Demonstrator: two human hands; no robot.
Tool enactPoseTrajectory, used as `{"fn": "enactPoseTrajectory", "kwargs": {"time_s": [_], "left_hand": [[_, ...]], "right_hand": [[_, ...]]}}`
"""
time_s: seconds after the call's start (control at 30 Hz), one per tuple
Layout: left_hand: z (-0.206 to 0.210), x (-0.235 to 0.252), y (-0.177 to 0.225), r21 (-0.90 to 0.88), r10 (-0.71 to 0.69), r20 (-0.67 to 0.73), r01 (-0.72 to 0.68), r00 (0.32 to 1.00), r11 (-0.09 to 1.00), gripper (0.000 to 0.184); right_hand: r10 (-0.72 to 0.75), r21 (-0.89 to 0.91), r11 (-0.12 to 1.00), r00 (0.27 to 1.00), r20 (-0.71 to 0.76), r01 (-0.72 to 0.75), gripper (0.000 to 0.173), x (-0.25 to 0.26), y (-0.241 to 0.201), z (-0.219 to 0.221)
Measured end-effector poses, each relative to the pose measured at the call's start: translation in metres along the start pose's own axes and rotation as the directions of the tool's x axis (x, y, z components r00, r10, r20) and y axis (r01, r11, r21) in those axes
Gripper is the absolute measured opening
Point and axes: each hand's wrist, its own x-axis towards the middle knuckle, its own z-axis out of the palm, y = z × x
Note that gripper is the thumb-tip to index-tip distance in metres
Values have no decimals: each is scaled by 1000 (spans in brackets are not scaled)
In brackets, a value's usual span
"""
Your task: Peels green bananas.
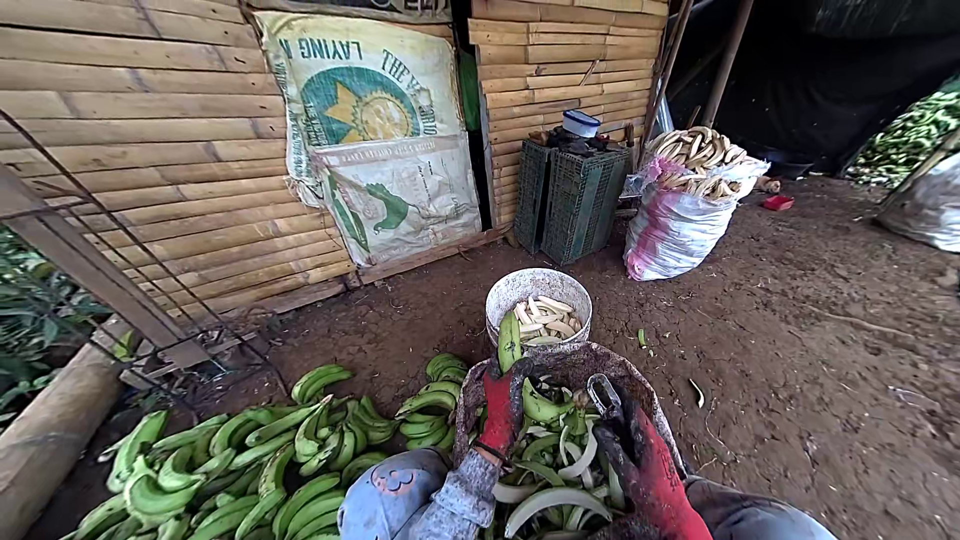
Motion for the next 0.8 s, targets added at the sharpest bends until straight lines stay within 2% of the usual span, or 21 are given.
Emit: {"fn": "enactPoseTrajectory", "kwargs": {"time_s": [0.07, 0.13, 0.2, 0.27, 0.33, 0.4, 0.47, 0.53, 0.6, 0.67, 0.73, 0.8], "left_hand": [[-1, 4, 8, -85, 47, -108, -57, 993, 995, 55], [-1, 5, 14, -135, 80, -158, -102, 984, 986, 60], [0, 2, 17, -158, 90, -168, -117, 982, 980, 62], [0, -5, 18, -163, 99, -161, -125, 982, 979, 61], [1, -9, 17, -184, 107, -157, -135, 982, 973, 62], [4, -7, 16, -239, 119, -136, -149, 983, 959, 62], [5, -7, 18, -282, 128, -124, -158, 984, 946, 57], [4, -10, 19, -264, 157, -135, -189, 978, 946, 62], [5, -12, 19, -255, 197, -149, -230, 969, 939, 60], [3, -13, 18, -281, 219, -126, -246, 968, 927, 59], [2, -17, 17, -302, 243, -102, -263, 965, 916, 57], [2, -24, 15, -229, 307, -75, -316, 949, 921, 59]], "right_hand": [[-90, 50, 995, 996, 17, 90, 57, -9, -4, -3], [-137, 112, 987, 976, 172, 119, 47, -19, -13, 1], [-124, 200, 978, 941, 315, 62, 52, -19, -14, 16], [-76, 357, 932, 931, 356, -60, 55, -16, -10, 36], [-38, 557, 801, 909, 414, -220, 57, -11, -11, 48], [-66, 738, 581, 884, 464, -344, 62, -8, -14, 53], [-110, 820, 387, 862, 495, -422, 63, -7, -18, 52], [-137, 835, 265, 838, 528, -483, 60, -7, -23, 47], [-174, 836, 200, 822, 543, -510, 45, -5, -24, 44], [-208, 853, 178, 828, 520, -491, 45, -5, -21, 45], [-189, 861, 167, 841, 506, -481, 30, -5, -22, 45], [-111, 867, 163, 865, 490, -470, 21, -7, -20, 50]]}}
